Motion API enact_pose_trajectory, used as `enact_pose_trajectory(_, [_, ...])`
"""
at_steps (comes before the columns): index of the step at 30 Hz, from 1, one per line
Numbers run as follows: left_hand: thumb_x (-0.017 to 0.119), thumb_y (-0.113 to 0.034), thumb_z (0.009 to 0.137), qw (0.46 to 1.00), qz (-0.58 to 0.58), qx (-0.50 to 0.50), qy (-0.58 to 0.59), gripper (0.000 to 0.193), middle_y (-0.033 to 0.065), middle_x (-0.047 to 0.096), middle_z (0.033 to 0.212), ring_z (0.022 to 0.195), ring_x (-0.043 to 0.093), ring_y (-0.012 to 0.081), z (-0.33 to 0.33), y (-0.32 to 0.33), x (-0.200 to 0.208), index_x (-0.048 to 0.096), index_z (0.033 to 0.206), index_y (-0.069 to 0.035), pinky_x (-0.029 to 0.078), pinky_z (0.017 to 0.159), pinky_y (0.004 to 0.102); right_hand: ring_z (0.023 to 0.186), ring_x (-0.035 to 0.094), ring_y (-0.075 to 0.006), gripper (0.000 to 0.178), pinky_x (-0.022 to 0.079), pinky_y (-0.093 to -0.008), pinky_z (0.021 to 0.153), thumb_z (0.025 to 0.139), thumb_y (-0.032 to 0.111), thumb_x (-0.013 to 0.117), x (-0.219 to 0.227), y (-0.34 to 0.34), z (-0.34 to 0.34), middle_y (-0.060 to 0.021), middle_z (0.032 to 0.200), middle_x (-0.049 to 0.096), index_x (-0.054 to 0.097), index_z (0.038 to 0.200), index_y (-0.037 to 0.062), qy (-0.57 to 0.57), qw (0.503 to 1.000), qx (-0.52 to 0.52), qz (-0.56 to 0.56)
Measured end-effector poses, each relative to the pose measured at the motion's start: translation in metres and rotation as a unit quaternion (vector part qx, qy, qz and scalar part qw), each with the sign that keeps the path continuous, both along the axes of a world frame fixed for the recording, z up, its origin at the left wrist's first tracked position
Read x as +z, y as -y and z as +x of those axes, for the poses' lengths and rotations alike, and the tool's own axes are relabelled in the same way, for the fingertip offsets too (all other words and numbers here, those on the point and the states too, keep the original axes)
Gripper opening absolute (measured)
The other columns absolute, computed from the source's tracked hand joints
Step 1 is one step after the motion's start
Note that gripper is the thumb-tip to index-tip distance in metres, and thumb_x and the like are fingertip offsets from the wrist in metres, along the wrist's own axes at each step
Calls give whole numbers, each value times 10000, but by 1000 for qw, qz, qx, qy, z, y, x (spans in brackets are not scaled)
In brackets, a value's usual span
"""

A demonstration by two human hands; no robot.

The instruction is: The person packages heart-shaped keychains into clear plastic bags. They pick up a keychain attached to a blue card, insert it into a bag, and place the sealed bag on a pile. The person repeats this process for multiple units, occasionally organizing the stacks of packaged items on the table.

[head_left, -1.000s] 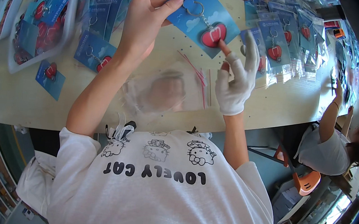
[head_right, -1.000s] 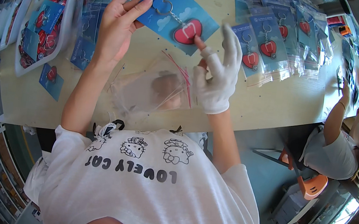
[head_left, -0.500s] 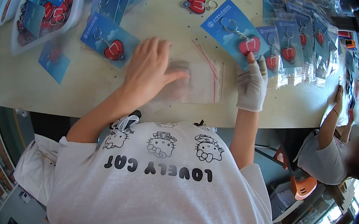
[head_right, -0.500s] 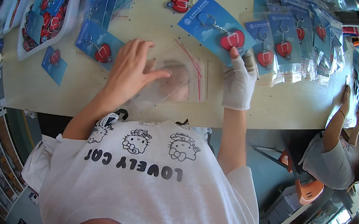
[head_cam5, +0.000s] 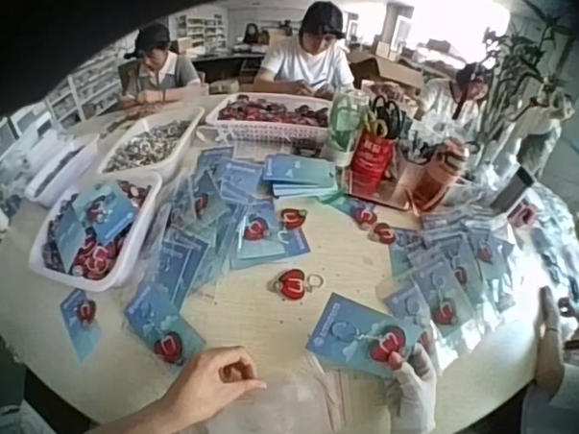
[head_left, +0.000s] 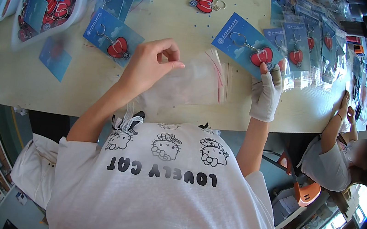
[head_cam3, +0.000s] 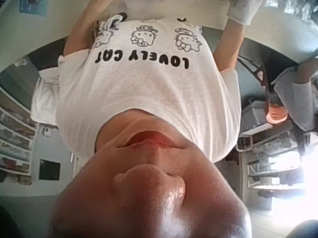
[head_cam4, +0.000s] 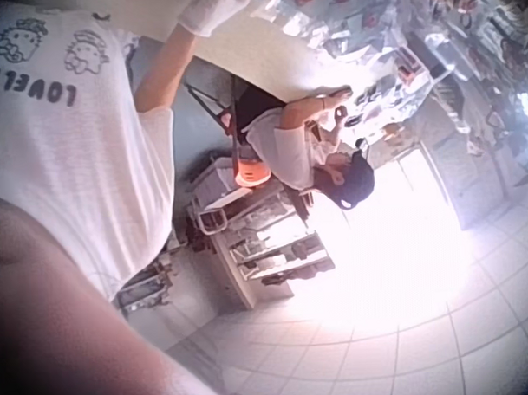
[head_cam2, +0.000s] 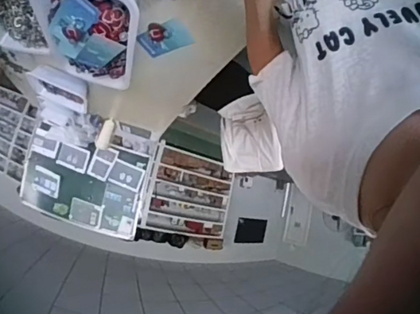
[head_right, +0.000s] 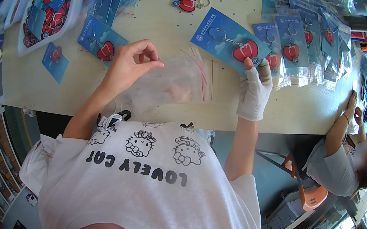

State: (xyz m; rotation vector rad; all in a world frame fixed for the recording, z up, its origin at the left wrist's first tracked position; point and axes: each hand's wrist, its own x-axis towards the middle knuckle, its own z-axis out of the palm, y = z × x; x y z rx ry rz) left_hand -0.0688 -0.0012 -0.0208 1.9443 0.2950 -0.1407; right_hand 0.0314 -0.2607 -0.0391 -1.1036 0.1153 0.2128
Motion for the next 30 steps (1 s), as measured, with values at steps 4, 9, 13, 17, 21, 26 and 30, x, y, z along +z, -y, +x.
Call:
enact_pose_trajectory(4, [739, -86, 767, 997, 22, 6, 71, 148, 12, 619, 806, 739, 535, 91, 2, -3, -2, 604, 768, -25, 403, 690, 225, 954, 607, -132, 218, 507, -292, 870, 868, 9, 640, -3, 6, 3, -59, 1052, 635, 585, 1078, -3, -4, 1000, 5, 3])
enact_pose_trajectory(9, [689, -118, 846, 992, 14, -24, 122, 151, 32, 626, 818, 785, 557, 87, 5, -14, -12, 597, 900, -12, 438, 759, 243, 950, 609, -126, 223, 503, -278, 869, 870, -3, 627, 0, 5, 2, -59, 1051, 636, 584, 1089, -9, 9, 1000, 6, 2])
enact_pose_trajectory(13, [683, -123, 863, 968, -248, -25, 17, 201, 25, 623, 819, 812, 577, 76, 10, -15, -11, 565, 971, -1, 454, 769, 229, 938, 609, -109, 251, 491, -248, 851, 862, -15, 622, -5, 4, 1, -50, 1046, 638, 582, 1109, -10, -4, 999, 38, -19])
enact_pose_trajectory(17, [718, -93, 822, 982, -179, -63, -8, 142, 31, 650, 778, 754, 606, 74, 14, -17, -13, 614, 874, -10, 474, 703, 215, 930, 607, -99, 271, 485, -232, 831, 860, -13, 621, -4, 0, -2, -45, 1054, 635, 577, 1127, -12, -9, 998, 53, -25])
enact_pose_trajectory(21, [745, -88, 792, 971, -220, -62, -63, 113, 42, 674, 748, 685, 621, 85, 20, -22, -6, 658, 801, -17, 483, 647, 210, 947, 607, -113, 253, 496, -259, 862, 872, -1, 616, 3, 1, 3, -56, 1071, 631, 572, 1121, -10, 8, 999, 50, 1])
enact_pose_trajectory(26, [746, -89, 788, 967, -234, -80, -69, 111, 44, 678, 755, 676, 621, 90, 24, -23, -2, 669, 817, -15, 487, 644, 214, 969, 608, -127, 239, 504, -288, 887, 884, 15, 608, 5, 4, 13, -66, 1075, 629, 566, 1118, -9, 10, 996, 86, 19])
enact_pose_trajectory(30, [739, -82, 792, 965, -237, -93, -66, 105, 47, 679, 762, 667, 615, 92, 27, -22, 2, 667, 820, -11, 491, 649, 224, 956, 609, -112, 267, 489, -250, 863, 875, 41, 629, 11, 4, 17, -60, 1065, 633, 562, 1129, -10, -2, 989, 145, -9])
